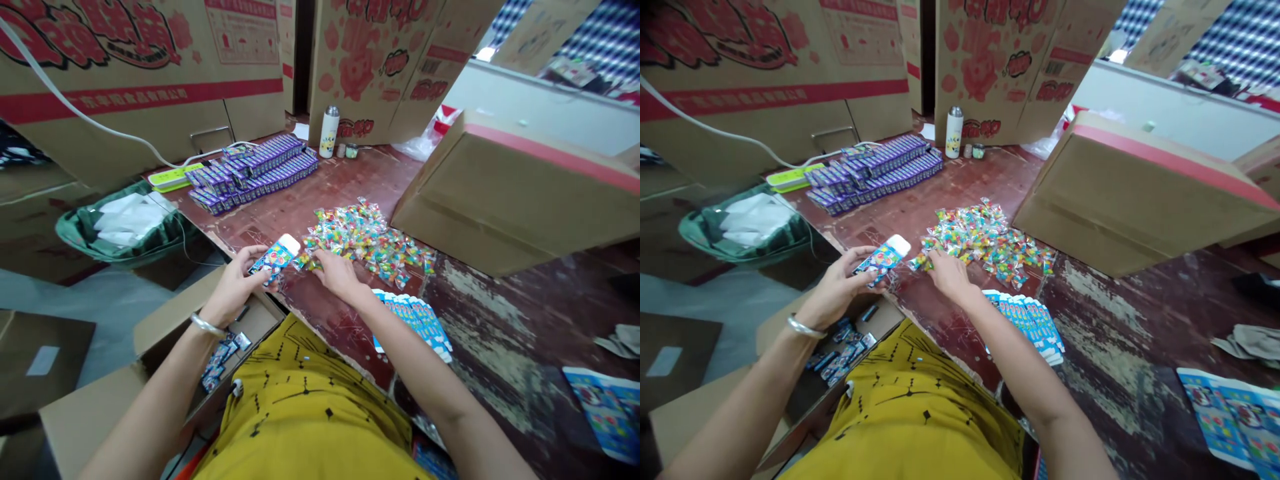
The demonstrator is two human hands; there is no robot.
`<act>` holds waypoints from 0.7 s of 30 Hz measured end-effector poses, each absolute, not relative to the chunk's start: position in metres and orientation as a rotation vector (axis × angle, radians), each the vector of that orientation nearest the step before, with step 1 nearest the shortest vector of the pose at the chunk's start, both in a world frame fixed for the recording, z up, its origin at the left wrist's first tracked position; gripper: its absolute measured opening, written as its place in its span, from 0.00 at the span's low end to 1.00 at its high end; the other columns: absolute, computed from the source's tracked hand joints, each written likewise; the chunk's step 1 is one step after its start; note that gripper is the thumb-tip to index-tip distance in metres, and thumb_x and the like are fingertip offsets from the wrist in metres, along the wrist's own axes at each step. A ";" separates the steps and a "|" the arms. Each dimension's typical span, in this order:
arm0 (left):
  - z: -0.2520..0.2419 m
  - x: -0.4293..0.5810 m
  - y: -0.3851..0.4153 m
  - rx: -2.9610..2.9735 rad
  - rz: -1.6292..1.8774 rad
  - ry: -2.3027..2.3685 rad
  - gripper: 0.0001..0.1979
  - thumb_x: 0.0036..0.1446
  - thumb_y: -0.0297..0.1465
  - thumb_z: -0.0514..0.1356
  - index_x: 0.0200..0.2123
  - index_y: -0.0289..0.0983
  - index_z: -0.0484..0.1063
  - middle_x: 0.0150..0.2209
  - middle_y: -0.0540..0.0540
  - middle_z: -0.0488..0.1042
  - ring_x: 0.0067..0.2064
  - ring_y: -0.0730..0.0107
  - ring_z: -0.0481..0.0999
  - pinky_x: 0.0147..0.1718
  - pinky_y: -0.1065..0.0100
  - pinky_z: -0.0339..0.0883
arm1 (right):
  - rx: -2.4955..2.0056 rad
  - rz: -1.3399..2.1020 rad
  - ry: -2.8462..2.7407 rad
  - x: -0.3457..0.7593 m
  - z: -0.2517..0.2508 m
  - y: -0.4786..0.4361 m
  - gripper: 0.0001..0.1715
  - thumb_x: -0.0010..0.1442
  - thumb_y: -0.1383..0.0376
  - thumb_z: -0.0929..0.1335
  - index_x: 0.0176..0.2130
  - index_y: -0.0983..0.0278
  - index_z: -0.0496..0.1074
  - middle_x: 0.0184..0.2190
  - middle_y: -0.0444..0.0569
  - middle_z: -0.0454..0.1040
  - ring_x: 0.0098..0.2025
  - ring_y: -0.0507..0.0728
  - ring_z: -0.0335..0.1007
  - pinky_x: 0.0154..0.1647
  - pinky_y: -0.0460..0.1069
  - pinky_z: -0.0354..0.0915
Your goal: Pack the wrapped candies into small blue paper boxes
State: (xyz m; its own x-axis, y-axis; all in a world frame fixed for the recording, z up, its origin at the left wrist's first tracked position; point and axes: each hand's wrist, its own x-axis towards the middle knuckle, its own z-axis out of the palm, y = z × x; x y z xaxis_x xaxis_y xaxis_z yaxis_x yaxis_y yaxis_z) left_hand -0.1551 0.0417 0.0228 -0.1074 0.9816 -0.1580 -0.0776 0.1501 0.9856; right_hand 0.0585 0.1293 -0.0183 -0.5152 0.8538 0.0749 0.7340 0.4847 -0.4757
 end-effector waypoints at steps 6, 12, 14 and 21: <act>0.001 -0.137 0.045 1.224 1.100 1.310 0.18 0.50 0.33 0.63 0.45 0.34 0.71 0.42 0.44 0.76 0.43 0.62 0.75 0.44 0.61 0.69 | -1.433 0.547 -2.365 0.091 -0.003 0.118 0.05 0.54 0.63 0.71 0.33 0.60 0.71 0.31 0.46 0.76 0.34 0.57 0.72 0.36 0.48 0.62; -0.010 -0.085 0.032 1.357 0.987 1.186 0.18 0.53 0.32 0.62 0.48 0.36 0.69 0.43 0.43 0.77 0.43 0.62 0.76 0.44 0.62 0.69 | -1.314 0.730 -1.674 0.119 0.036 0.092 0.15 0.59 0.53 0.67 0.29 0.60 0.66 0.21 0.41 0.67 0.20 0.51 0.62 0.23 0.47 0.58; -0.008 -0.072 0.028 1.385 0.963 1.152 0.18 0.54 0.32 0.61 0.49 0.37 0.69 0.42 0.44 0.77 0.42 0.63 0.76 0.44 0.63 0.69 | -1.286 0.658 -1.735 0.119 0.046 0.086 0.14 0.59 0.55 0.68 0.29 0.60 0.68 0.22 0.41 0.68 0.22 0.52 0.63 0.26 0.47 0.58; 0.001 -0.061 0.026 1.414 0.951 1.115 0.17 0.57 0.33 0.60 0.49 0.36 0.68 0.40 0.44 0.77 0.41 0.63 0.76 0.43 0.63 0.69 | -1.195 0.372 -2.196 0.127 0.062 0.086 0.09 0.60 0.62 0.69 0.28 0.60 0.71 0.30 0.46 0.73 0.38 0.57 0.67 0.41 0.51 0.60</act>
State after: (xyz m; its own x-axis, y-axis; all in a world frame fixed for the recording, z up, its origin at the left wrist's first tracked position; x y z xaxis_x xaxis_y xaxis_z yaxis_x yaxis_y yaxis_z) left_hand -0.0607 0.0264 0.0011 0.2492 0.9683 -0.0194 0.1333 -0.0145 0.9910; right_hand 0.1272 0.0862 0.0623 -0.4113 0.8312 0.3742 0.6617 0.5546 -0.5045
